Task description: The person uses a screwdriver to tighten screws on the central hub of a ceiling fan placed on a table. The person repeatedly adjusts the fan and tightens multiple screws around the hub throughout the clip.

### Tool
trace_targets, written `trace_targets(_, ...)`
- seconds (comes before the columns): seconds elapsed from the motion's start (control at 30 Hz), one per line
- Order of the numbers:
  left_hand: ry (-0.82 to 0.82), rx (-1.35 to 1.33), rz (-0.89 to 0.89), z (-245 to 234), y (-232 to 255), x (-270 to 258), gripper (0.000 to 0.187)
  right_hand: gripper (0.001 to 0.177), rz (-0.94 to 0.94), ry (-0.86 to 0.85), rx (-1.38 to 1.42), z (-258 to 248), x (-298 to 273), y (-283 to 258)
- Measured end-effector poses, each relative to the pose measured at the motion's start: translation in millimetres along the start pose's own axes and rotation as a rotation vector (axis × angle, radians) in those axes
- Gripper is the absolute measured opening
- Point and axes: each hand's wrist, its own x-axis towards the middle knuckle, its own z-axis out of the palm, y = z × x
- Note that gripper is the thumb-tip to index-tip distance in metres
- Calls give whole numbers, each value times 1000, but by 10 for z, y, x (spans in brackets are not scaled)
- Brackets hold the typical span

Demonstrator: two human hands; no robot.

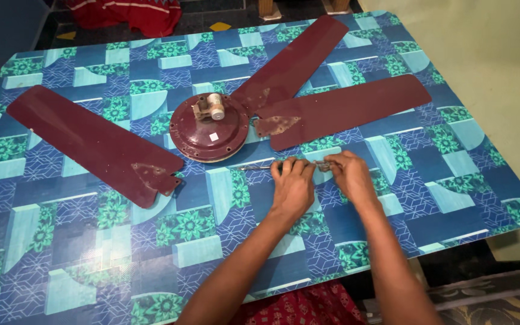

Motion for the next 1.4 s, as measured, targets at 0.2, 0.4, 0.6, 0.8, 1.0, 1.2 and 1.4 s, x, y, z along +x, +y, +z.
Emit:
trace_targets(0.2,6,-15,-69,-24,13,-3,36,26,-30,-15,134,47,18,-92)
trace_targets(0.4,27,34,-119,-46,-11,-3,40,19,-4,10,33,-116,-26,-12)
trace_targets(0.6,29,25,-142,-41,-6,-10,37,11,316,-273,-38,-211,-17,65)
trace_targets(0.8,35,29,-163,-60,-4,-11,36,17,262,-296,19,-148,-46,66)
trace_targets(1.0,30,21,-176,-75,-4,-10,22,13,275,-205,243,-76,-53,7)
trace_targets(1.2,37,-7,-191,-76,-2,-5,20,12,129,-172,227,-40,-45,-147)
trace_targets(1.4,40,-22,-197,-92,3,-8,21,17,42,-36,77,-76,-32,-249)
